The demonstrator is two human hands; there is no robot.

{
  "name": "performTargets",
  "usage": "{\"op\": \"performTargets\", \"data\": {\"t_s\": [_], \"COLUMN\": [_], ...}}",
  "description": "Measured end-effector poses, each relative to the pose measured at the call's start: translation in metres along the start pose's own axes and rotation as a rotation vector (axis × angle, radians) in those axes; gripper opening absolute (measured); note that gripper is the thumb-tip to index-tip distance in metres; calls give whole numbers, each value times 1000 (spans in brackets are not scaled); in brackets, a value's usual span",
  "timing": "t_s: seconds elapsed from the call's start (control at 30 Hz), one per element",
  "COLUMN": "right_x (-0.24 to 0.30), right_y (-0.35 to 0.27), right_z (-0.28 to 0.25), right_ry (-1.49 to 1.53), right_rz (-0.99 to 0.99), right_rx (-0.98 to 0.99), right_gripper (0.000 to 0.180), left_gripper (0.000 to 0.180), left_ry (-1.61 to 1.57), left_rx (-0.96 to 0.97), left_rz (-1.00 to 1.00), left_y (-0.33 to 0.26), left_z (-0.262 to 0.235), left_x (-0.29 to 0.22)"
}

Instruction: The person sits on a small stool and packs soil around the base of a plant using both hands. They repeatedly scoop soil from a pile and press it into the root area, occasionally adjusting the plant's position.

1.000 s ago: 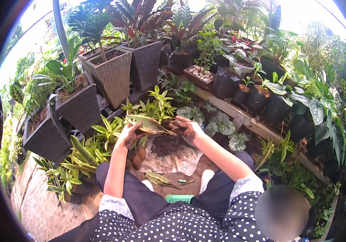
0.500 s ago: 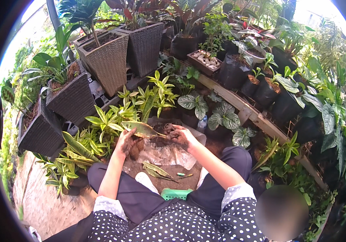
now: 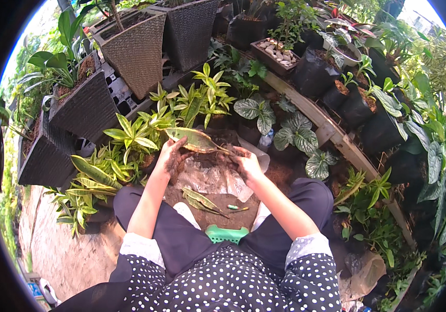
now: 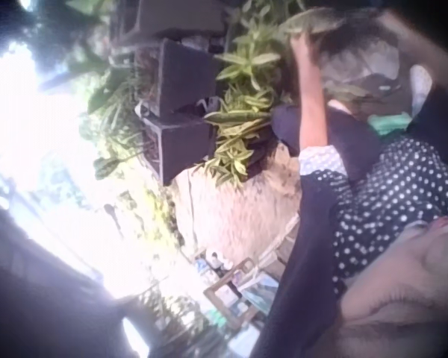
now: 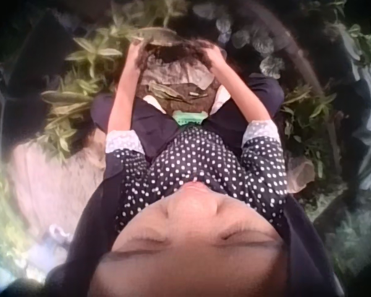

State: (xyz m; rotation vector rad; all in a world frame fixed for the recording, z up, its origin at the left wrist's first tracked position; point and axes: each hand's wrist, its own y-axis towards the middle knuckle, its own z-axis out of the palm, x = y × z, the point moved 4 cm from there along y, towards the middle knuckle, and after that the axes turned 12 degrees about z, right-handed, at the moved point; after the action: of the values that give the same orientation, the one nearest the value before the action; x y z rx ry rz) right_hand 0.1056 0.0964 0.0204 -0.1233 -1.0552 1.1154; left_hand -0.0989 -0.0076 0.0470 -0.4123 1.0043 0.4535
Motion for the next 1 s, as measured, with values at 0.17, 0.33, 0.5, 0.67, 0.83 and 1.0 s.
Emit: {"op": "performTargets", "data": {"t_s": [0.17, 0.33, 0.5, 0.67, 0.83, 1.0], "right_x": [-2, 3, 0, 8, 13, 18], "right_y": [28, 18, 25, 15, 28, 29], "right_z": [-24, -8, -17, -5, -15, -10], "right_ry": [113, -68, -118, -41, 73, 34], "right_rz": [-10, -124, -106, -91, -94, -105], "right_rx": [-26, 31, -41, -23, 45, -138], "right_gripper": [55, 48, 29, 28, 35, 35], "left_gripper": [30, 31, 30, 25, 22, 20], "left_ry": [-19, -43, -51, -4, -5, -3], "left_rx": [-28, -87, -100, -121, -173, -187], "left_rz": [9, -32, 17, 41, 65, 78], "left_y": [1, 2, 12, 17, 24, 28], "left_z": [11, 16, 20, 21, 26, 30], "left_x": [-2, 0, 6, 12, 16, 18]}}
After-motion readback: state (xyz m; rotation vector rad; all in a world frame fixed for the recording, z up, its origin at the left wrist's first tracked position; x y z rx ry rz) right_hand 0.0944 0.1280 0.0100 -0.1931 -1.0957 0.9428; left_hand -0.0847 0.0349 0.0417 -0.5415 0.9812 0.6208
